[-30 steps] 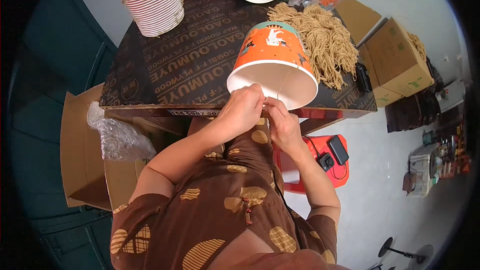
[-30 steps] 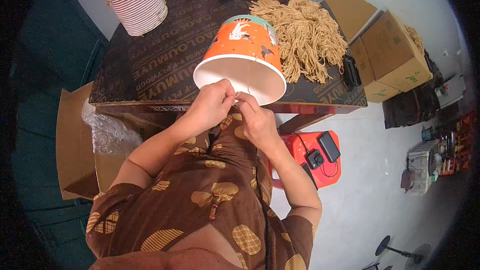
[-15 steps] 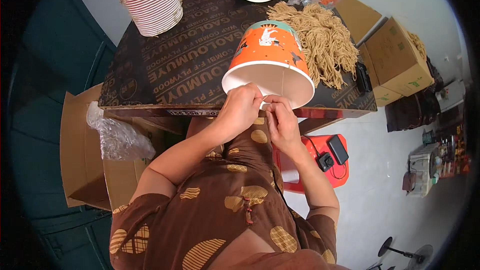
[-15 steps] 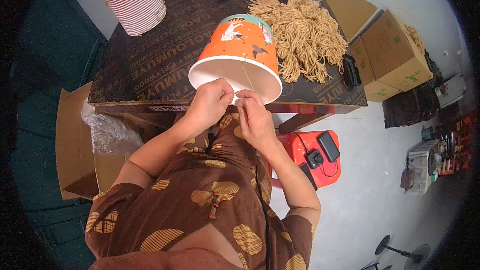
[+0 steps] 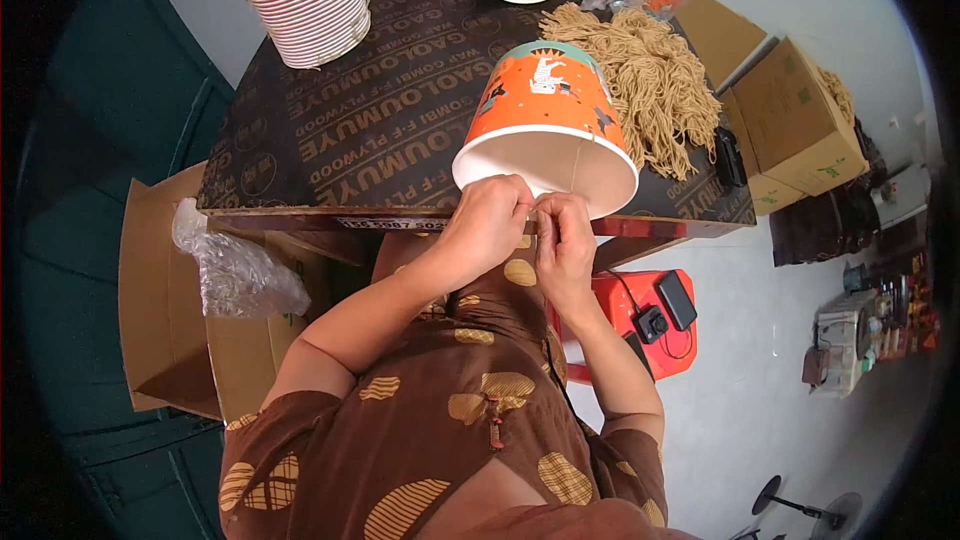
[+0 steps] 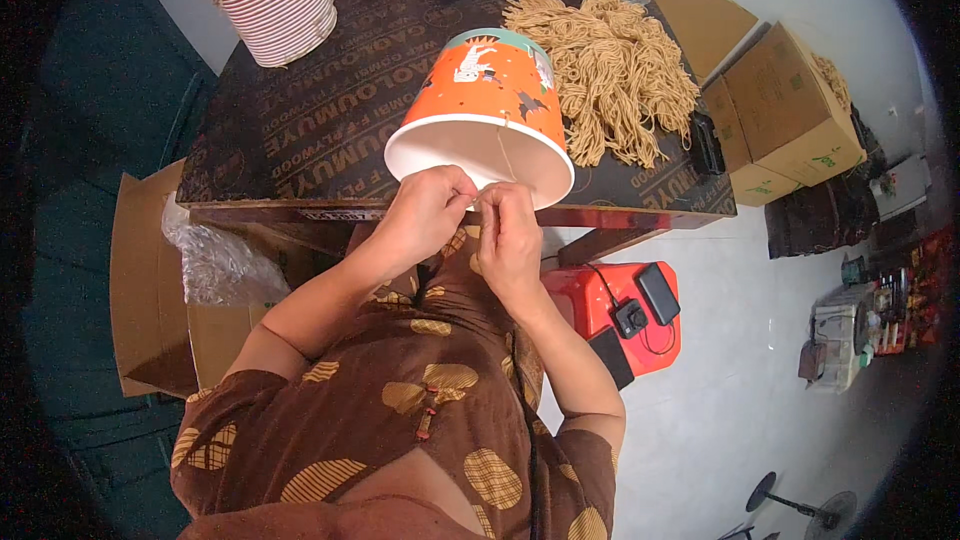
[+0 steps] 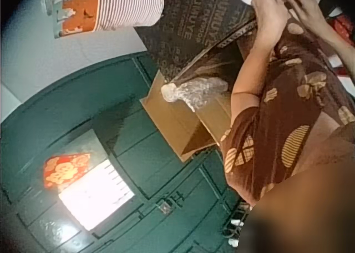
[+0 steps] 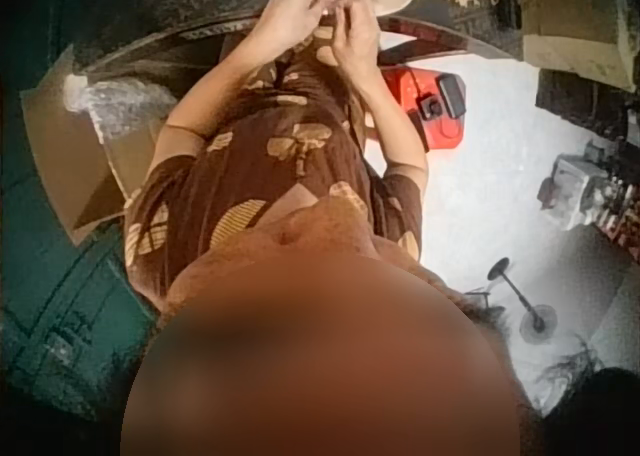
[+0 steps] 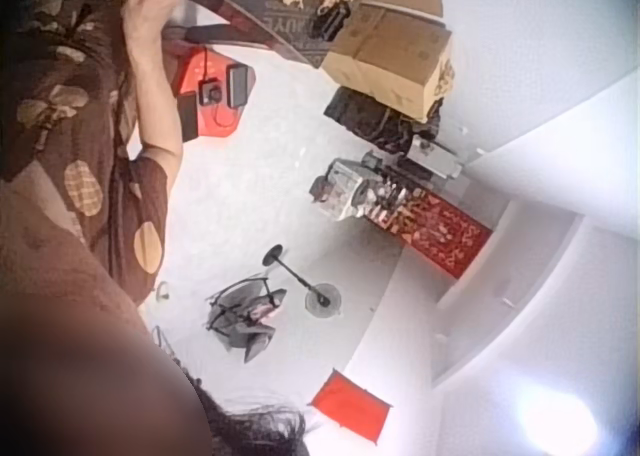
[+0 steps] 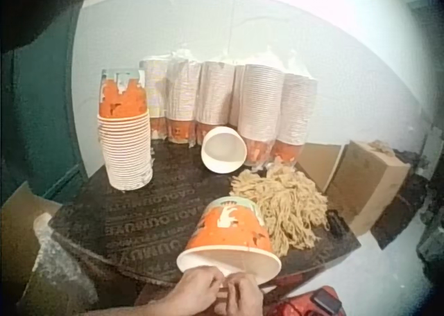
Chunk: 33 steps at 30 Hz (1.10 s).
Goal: Threading a string handle through pre-punched holes in a decorative paper bucket.
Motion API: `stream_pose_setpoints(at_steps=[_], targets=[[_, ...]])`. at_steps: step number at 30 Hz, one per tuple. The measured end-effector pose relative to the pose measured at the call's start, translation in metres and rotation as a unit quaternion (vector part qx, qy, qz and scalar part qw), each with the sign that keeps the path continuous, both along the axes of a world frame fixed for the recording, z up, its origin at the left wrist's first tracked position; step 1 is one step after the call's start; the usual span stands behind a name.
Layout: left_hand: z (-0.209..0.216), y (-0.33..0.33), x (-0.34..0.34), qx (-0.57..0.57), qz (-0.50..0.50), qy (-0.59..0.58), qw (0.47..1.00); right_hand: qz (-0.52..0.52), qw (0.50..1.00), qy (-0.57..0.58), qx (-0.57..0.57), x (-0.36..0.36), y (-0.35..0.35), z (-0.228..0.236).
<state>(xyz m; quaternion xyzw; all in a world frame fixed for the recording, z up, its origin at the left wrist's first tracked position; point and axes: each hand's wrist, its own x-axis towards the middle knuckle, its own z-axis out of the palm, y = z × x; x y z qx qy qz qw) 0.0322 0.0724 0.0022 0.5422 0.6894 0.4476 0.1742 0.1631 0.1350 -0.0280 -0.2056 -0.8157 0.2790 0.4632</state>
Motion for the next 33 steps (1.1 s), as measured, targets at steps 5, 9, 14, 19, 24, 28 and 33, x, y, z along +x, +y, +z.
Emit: stream_pose_setpoints(at_steps=[5,9,14,19,24,28,33], targets=[[-0.001,0.001,-0.001,0.006,-0.021,0.031,0.999,-0.014,1.000,0.008,-0.013,-0.001,-0.001,-0.003],[0.001,-0.001,0.000,0.021,-0.035,0.032,0.999,-0.018,0.999,0.008,-0.027,-0.002,-0.003,-0.001],[-0.002,0.001,0.003,0.037,-0.012,0.078,0.996,-0.009,0.999,0.016,-0.043,0.002,-0.002,0.000],[0.001,0.002,0.003,0.056,-0.011,0.033,0.998,-0.006,0.986,0.064,-0.151,0.009,-0.010,-0.009],[0.004,0.001,0.000,-0.001,-0.012,0.032,0.999,0.063,0.956,0.112,-0.263,0.002,-0.020,0.017],[0.004,0.003,-0.001,0.013,-0.017,0.009,1.000,0.036,0.971,0.032,-0.234,0.005,-0.011,0.002],[0.010,0.003,-0.003,-0.032,-0.016,-0.088,0.996,0.000,0.992,-0.021,-0.123,0.002,-0.012,0.002]])
